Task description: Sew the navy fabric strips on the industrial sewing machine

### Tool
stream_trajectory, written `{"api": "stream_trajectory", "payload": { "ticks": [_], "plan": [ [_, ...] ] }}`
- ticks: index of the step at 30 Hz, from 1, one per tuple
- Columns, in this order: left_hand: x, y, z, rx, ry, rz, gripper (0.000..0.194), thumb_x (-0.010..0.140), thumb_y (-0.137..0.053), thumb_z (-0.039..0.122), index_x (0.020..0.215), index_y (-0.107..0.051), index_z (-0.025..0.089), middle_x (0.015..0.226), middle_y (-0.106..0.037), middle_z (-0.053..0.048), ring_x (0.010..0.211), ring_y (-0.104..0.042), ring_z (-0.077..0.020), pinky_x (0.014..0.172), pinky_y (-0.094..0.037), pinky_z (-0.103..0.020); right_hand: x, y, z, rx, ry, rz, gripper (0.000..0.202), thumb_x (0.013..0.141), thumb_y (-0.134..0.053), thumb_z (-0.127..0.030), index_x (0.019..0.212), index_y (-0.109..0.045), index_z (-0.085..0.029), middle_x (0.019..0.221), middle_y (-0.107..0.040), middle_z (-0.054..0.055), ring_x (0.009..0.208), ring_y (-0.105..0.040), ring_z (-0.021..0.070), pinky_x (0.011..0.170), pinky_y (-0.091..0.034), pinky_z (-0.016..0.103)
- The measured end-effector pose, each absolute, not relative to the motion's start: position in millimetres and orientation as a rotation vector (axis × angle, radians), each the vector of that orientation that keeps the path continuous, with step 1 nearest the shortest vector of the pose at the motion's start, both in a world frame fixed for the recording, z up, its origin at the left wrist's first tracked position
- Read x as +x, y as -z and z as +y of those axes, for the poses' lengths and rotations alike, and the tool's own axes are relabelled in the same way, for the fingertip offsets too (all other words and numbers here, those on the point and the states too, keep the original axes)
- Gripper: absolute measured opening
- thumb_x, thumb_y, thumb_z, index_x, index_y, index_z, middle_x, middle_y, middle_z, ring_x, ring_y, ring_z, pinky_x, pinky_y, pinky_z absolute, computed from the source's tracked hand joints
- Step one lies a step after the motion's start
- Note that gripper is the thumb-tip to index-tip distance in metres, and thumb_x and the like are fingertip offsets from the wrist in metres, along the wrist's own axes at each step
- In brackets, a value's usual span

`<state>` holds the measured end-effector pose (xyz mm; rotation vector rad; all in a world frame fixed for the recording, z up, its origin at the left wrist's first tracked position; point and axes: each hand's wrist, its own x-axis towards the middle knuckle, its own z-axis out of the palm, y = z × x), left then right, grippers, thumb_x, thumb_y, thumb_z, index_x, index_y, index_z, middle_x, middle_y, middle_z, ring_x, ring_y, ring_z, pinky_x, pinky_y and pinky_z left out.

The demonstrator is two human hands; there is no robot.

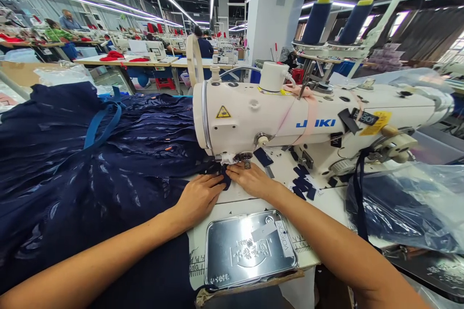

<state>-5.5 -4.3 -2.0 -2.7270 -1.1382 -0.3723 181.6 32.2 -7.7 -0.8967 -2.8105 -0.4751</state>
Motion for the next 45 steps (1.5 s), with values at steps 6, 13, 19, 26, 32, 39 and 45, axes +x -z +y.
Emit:
{"api": "stream_trajectory", "payload": {
  "ticks": [6,13,19,26,32,39,45],
  "plan": [
    [-3.7,5.0,0.7,-2.695,0.383,-1.133,0.021,0.079,-0.049,0.013,0.095,-0.063,0.016,0.104,-0.065,-0.006,0.09,-0.059,-0.0209,0.074,-0.045,-0.034,180.4,7.9,34.2,-0.963,0.477,-2.827,0.039,0.081,-0.04,-0.001,0.115,-0.056,-0.009,0.116,-0.058,0.014,0.101,-0.058,0.0217,0.084,-0.05,0.035],
    [-2.6,6.5,4.2,-2.678,0.388,-1.103,0.022,0.08,-0.048,0.012,0.095,-0.063,0.014,0.102,-0.066,-0.008,0.089,-0.06,-0.0219,0.072,-0.045,-0.036,178.5,4.5,33.1,-1.036,0.428,-2.802,0.039,0.081,-0.041,-0.002,0.116,-0.055,-0.01,0.116,-0.058,0.014,0.104,-0.056,0.0215,0.086,-0.049,0.035],
    [-3.3,9.1,5.9,-2.658,0.432,-1.055,0.024,0.08,-0.046,0.011,0.097,-0.062,0.011,0.104,-0.066,-0.01,0.094,-0.06,-0.0224,0.08,-0.045,-0.036,177.1,3.0,30.7,-1.107,0.383,-2.779,0.04,0.08,-0.041,-0.002,0.116,-0.055,-0.011,0.116,-0.058,0.014,0.104,-0.056,0.022,0.084,-0.05,0.036],
    [-6.8,5.8,-4.5,-2.669,0.478,-1.061,0.026,0.082,-0.045,0.014,0.103,-0.06,0.009,0.104,-0.066,-0.01,0.097,-0.059,-0.0235,0.086,-0.042,-0.04,176.7,3.8,31.4,-1.098,0.403,-2.764,0.041,0.079,-0.043,-0.001,0.116,-0.055,-0.011,0.117,-0.058,0.013,0.105,-0.055,0.0217,0.087,-0.048,0.036],
    [-10.7,4.8,-5.8,-2.725,0.473,-1.073,0.028,0.082,-0.045,0.014,0.106,-0.059,0.012,0.11,-0.064,-0.009,0.102,-0.056,-0.0234,0.089,-0.04,-0.042,177.2,5.9,32.7,-1.095,0.41,-2.763,0.041,0.08,-0.041,-0.001,0.117,-0.054,-0.01,0.119,-0.056,0.013,0.107,-0.054,0.0211,0.087,-0.048,0.034],
    [-9.8,4.7,-6.4,-2.731,0.455,-1.083,0.028,0.082,-0.044,0.013,0.105,-0.059,0.011,0.108,-0.064,-0.01,0.1,-0.057,-0.0236,0.083,-0.045,-0.039,176.9,4.7,32.7,-1.072,0.402,-2.749,0.04,0.079,-0.041,0.001,0.114,-0.057,-0.011,0.116,-0.059,0.013,0.106,-0.055,0.0205,0.088,-0.047,0.035],
    [-10.7,5.0,-5.4,-2.724,0.454,-1.06,0.028,0.081,-0.044,0.013,0.104,-0.059,0.013,0.107,-0.064,-0.009,0.1,-0.057,-0.0232,0.081,-0.046,-0.037,177.6,4.7,33.1,-1.06,0.408,-2.738,0.041,0.077,-0.042,0.002,0.113,-0.057,-0.011,0.115,-0.059,0.013,0.104,-0.056,0.0204,0.087,-0.048,0.034]
  ]
}}
